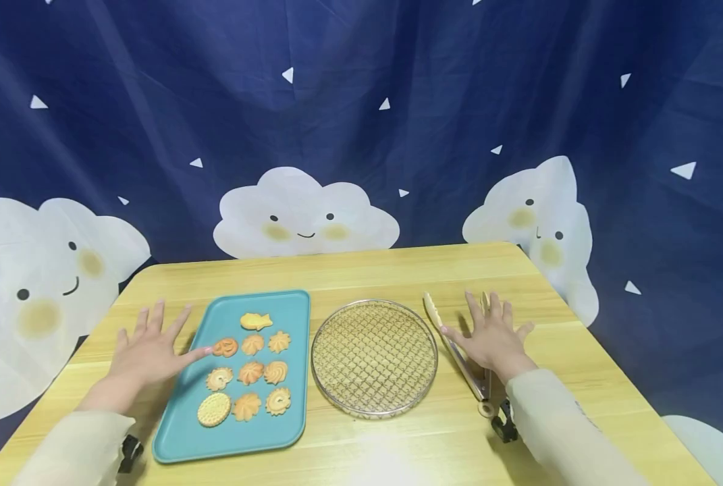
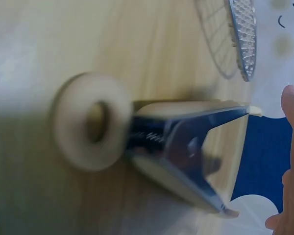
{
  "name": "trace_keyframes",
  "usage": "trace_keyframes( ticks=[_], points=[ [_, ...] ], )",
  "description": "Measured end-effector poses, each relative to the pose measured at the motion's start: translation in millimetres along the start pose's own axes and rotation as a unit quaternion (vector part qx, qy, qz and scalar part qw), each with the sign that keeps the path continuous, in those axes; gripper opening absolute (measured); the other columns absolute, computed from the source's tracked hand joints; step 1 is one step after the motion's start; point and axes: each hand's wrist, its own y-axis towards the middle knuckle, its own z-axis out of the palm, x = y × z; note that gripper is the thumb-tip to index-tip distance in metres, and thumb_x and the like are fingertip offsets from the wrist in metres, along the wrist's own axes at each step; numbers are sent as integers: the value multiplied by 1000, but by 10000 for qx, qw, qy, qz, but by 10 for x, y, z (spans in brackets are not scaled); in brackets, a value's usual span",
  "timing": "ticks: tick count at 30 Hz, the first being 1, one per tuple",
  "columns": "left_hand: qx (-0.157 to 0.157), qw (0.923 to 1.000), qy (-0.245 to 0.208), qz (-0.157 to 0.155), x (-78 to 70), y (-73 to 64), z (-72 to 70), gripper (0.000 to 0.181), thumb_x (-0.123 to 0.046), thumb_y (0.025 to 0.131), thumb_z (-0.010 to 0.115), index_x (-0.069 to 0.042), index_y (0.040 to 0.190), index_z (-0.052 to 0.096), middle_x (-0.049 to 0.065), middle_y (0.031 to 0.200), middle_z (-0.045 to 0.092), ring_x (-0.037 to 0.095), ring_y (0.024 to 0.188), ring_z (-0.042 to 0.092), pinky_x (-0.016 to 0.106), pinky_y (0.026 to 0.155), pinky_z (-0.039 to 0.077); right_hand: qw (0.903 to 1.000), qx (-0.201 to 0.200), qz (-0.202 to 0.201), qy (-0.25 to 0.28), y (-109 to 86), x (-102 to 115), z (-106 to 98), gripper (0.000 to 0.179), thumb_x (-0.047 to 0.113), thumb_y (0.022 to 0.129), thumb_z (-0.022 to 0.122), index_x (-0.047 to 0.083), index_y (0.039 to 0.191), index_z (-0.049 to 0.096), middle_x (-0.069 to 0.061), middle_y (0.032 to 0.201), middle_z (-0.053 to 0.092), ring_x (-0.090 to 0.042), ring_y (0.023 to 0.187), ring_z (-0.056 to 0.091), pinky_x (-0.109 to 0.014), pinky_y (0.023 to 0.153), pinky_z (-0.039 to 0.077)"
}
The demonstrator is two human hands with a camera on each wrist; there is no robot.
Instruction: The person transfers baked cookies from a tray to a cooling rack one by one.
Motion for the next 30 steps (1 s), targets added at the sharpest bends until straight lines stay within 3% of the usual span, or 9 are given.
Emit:
trace_keyframes(
  ticks=[7, 15, 24, 30],
  points=[
    [97, 9997, -43, 235, 153, -65, 9, 98, -73, 84, 47, -19, 155, 6, 26, 152, -18, 51, 135, -14, 75, 97, -9, 9997, 24, 227, 93, -63, -50, 72, 101, 75, 85, 40, 16, 154, -5, -39, 147, 2, -61, 131, 3, -86, 83, -4],
    [197, 9980, -56, 594, 235, -115, 27, 98, -69, 84, 52, -17, 155, 9, 28, 154, -4, 50, 138, -5, 73, 100, -6, 9985, -94, 466, 268, -129, -92, 157, 108, 78, 82, 41, 16, 152, -13, -45, 142, 11, -64, 125, 17, -87, 82, 5],
    [269, 9939, 68, 1064, 289, -138, 69, 96, -68, 83, 55, -12, 153, 20, 26, 154, 11, 50, 137, 11, 71, 103, 5, 9975, -103, 589, 366, -217, -102, 211, 118, 77, 81, 44, -6, 149, -5, -48, 135, 22, -64, 116, 31, -81, 82, 26],
    [374, 9915, 25, 1244, 277, -146, 67, 93, -64, 83, 58, -8, 151, 27, 24, 153, 18, 48, 137, 17, 69, 104, 11, 9972, -64, 605, 437, -261, -109, 243, 120, 77, 82, 43, -10, 146, -8, -48, 135, 22, -64, 118, 31, -81, 85, 24]
  ],
)
